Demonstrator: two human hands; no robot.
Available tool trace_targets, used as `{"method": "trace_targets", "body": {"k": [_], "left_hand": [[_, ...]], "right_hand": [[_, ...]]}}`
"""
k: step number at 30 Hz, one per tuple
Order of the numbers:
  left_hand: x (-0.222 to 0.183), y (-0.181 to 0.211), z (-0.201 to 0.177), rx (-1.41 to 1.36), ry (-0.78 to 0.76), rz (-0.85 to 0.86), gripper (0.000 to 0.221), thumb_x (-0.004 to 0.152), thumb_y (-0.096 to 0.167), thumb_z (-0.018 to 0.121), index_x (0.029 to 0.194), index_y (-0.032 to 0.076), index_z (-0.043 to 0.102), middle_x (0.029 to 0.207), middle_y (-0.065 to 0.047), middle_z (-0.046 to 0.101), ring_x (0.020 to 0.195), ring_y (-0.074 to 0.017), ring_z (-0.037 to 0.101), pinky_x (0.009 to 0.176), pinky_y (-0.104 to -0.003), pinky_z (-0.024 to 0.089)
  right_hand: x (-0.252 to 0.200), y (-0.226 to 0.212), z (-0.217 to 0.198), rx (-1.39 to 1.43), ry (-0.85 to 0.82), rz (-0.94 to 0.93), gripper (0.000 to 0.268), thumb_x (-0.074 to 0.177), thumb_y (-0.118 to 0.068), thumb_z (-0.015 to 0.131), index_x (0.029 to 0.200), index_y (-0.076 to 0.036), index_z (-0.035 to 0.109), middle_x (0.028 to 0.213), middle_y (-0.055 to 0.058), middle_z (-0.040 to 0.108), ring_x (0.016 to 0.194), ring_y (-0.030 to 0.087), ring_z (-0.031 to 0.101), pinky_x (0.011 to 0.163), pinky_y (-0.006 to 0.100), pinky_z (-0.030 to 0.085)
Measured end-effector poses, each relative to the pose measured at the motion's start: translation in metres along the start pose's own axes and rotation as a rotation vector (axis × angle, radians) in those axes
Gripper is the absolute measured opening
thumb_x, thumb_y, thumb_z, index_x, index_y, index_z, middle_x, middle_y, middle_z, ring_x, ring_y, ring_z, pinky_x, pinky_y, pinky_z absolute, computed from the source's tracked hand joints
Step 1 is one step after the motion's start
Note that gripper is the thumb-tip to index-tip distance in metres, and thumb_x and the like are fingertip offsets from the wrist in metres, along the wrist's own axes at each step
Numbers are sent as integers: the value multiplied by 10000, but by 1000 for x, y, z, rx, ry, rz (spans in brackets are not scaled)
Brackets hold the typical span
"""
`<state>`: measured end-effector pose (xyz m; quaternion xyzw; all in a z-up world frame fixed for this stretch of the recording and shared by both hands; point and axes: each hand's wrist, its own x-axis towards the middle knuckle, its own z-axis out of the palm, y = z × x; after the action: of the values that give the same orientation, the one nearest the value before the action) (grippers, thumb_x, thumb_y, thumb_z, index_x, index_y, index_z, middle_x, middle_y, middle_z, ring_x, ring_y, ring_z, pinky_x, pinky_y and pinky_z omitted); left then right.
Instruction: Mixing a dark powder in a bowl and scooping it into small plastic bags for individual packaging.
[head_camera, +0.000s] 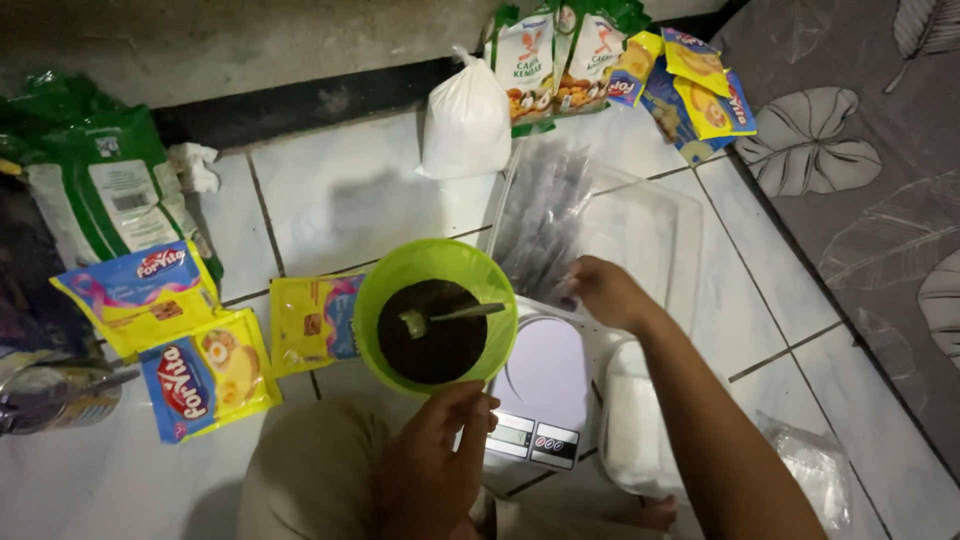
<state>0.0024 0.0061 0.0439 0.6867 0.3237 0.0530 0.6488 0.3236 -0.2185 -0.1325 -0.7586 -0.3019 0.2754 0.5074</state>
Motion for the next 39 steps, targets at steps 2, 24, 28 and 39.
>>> {"method": "trace_targets", "body": {"k": [2, 24, 28, 39], "left_hand": [[4, -18, 4, -40, -18, 92, 236, 914, 298, 634, 1060, 164, 763, 893, 45, 883, 749, -64, 849, 716, -225, 668], [5, -30, 22, -315, 91, -116, 247, 864, 151, 720, 1065, 36, 807, 854, -132, 893, 756, -181, 843, 722, -283, 684], [12, -57, 28, -394, 49, -30, 285, 883, 169, 696, 1117, 22, 763, 882, -167, 864, 755, -207, 814, 722, -308, 687], [26, -93, 36, -324, 49, 190, 272, 900, 188, 690, 1121, 39, 745, 783, -82, 812, 659, -149, 750, 632, -275, 614]], "right_hand": [[10, -8, 13, -303, -12, 140, 124, 936, 10, 556, 987, -86, 615, 932, 29, 725, 860, 155, 669, 806, 304, 499], [22, -64, 35, -618, 136, 809, 916, 584, -504, 914, 1344, -82, 623, 1353, 131, 677, 1231, 316, 643, 1000, 396, 533], [24, -55, 42, -603, 168, 759, 656, 718, -241, 872, 1309, -105, 624, 1271, 128, 703, 1151, 333, 671, 920, 404, 564], [25, -37, 35, -657, 224, 601, 546, 550, -430, 829, 1026, -165, 813, 988, 20, 815, 966, 107, 732, 758, 336, 533]]}}
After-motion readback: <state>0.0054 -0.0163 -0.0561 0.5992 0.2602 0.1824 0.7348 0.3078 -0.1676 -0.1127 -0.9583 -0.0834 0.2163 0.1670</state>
